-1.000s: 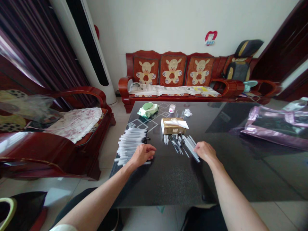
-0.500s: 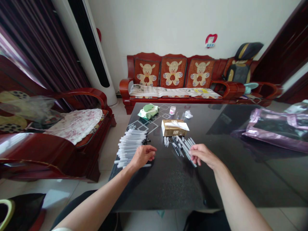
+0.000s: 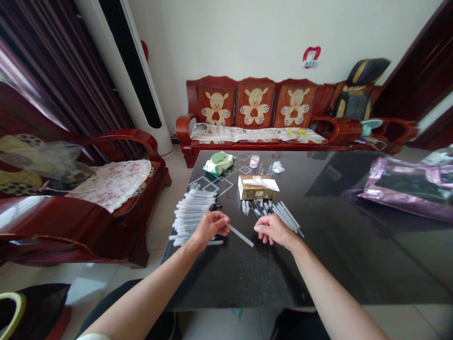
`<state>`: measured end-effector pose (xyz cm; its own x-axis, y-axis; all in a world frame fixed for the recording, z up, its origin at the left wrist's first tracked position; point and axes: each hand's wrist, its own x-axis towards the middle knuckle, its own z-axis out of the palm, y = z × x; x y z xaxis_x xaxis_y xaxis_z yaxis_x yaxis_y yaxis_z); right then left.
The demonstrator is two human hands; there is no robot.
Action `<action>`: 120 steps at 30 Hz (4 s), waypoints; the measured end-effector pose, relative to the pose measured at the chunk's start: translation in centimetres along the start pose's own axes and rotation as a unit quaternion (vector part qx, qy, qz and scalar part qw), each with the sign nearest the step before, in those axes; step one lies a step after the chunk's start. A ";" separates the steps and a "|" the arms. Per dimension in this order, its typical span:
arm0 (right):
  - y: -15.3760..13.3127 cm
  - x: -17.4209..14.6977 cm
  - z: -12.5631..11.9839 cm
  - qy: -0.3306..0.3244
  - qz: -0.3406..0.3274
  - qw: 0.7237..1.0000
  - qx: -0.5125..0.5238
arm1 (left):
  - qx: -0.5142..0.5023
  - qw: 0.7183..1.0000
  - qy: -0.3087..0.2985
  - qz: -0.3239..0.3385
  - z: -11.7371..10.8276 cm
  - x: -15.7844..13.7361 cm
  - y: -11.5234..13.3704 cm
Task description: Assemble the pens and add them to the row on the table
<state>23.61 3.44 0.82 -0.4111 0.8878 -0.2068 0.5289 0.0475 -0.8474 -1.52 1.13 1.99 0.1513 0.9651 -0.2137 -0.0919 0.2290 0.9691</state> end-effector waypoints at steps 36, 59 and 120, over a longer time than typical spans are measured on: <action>2.7 2.8 -2.9 0.233 0.059 0.861 -0.448 | -0.032 0.999 -0.022 -0.002 -0.5 0.2 -0.8; -1.4 -1.1 1.6 0.136 0.003 0.896 0.423 | -0.084 0.996 0.014 0.028 -0.5 0.0 0.1; -1.9 0.6 2.0 0.122 -0.022 0.891 0.436 | -0.120 0.992 0.024 0.004 -0.9 1.0 -1.3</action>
<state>20.91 2.96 1.30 -0.1864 0.9723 -0.1409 -0.3052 -0.1936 -0.9324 -2.08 1.96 0.40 0.1029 0.9708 -0.2165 -0.3255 0.2386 0.9149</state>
